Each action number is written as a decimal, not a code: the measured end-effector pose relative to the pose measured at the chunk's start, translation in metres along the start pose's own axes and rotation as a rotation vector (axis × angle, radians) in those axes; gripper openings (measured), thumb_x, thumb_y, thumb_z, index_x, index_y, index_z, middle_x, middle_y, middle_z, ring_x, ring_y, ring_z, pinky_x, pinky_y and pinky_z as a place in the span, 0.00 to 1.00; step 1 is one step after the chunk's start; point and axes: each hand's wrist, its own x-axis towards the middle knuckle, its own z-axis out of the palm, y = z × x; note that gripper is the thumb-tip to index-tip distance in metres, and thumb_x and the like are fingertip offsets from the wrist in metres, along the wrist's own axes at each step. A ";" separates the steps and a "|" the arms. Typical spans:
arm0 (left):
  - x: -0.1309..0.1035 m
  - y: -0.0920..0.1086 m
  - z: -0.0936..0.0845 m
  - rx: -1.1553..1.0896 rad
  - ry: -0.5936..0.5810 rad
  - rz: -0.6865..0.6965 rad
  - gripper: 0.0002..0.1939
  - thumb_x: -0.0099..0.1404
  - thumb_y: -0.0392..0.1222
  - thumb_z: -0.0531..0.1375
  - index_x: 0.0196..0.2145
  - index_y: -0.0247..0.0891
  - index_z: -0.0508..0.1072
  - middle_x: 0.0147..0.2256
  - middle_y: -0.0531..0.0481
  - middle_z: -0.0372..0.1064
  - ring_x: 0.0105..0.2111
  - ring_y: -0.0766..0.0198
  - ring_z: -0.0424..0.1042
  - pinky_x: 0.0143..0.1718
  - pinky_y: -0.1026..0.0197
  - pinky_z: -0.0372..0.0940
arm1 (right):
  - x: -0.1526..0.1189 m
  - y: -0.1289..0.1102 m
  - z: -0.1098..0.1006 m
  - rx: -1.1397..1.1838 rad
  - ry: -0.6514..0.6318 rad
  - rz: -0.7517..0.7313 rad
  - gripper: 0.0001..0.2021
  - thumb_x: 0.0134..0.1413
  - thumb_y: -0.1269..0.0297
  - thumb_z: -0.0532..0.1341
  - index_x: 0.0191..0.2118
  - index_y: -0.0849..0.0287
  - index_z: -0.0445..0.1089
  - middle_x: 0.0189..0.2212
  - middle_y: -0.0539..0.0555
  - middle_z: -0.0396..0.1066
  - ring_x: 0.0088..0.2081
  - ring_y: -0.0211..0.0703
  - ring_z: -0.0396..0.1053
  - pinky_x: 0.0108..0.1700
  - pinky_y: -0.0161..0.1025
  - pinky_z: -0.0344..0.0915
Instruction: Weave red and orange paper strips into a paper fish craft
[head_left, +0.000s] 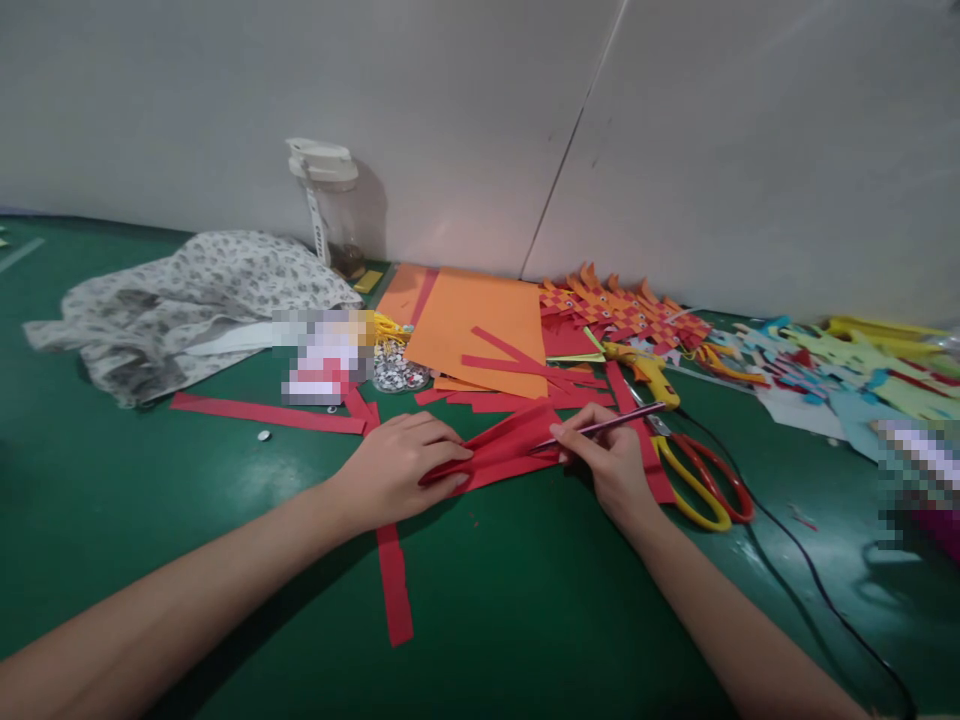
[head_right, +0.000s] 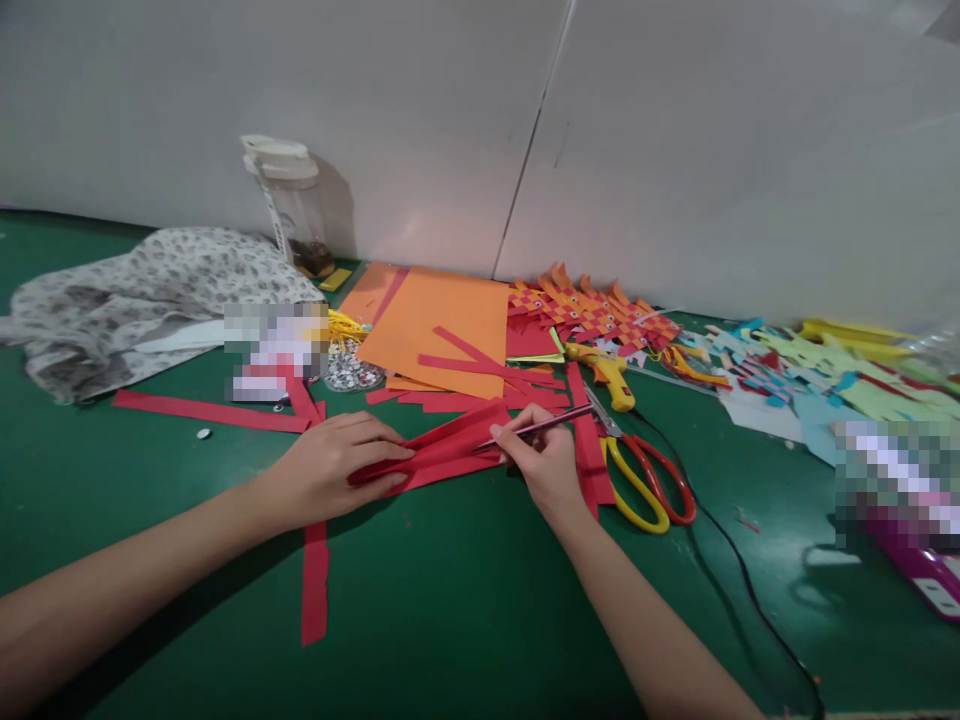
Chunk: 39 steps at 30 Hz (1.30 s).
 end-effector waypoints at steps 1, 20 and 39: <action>0.000 0.000 0.000 0.000 -0.004 -0.001 0.11 0.65 0.44 0.55 0.42 0.41 0.74 0.40 0.48 0.72 0.41 0.61 0.70 0.41 0.56 0.66 | 0.000 -0.001 0.001 0.001 -0.010 -0.015 0.14 0.41 0.56 0.68 0.21 0.57 0.64 0.13 0.47 0.65 0.16 0.36 0.61 0.19 0.34 0.57; 0.000 0.000 0.000 0.013 -0.005 0.007 0.12 0.66 0.45 0.55 0.42 0.40 0.74 0.40 0.48 0.72 0.40 0.61 0.70 0.42 0.55 0.66 | 0.003 -0.001 -0.003 -0.055 -0.055 -0.034 0.16 0.40 0.53 0.69 0.20 0.57 0.63 0.12 0.46 0.64 0.16 0.36 0.61 0.19 0.34 0.57; 0.000 0.003 -0.005 0.044 0.001 0.038 0.15 0.62 0.44 0.56 0.47 0.42 0.70 0.49 0.47 0.69 0.49 0.56 0.67 0.48 0.51 0.62 | 0.003 -0.004 -0.006 -0.098 -0.056 -0.055 0.16 0.42 0.56 0.67 0.20 0.57 0.62 0.14 0.46 0.62 0.17 0.36 0.60 0.20 0.33 0.55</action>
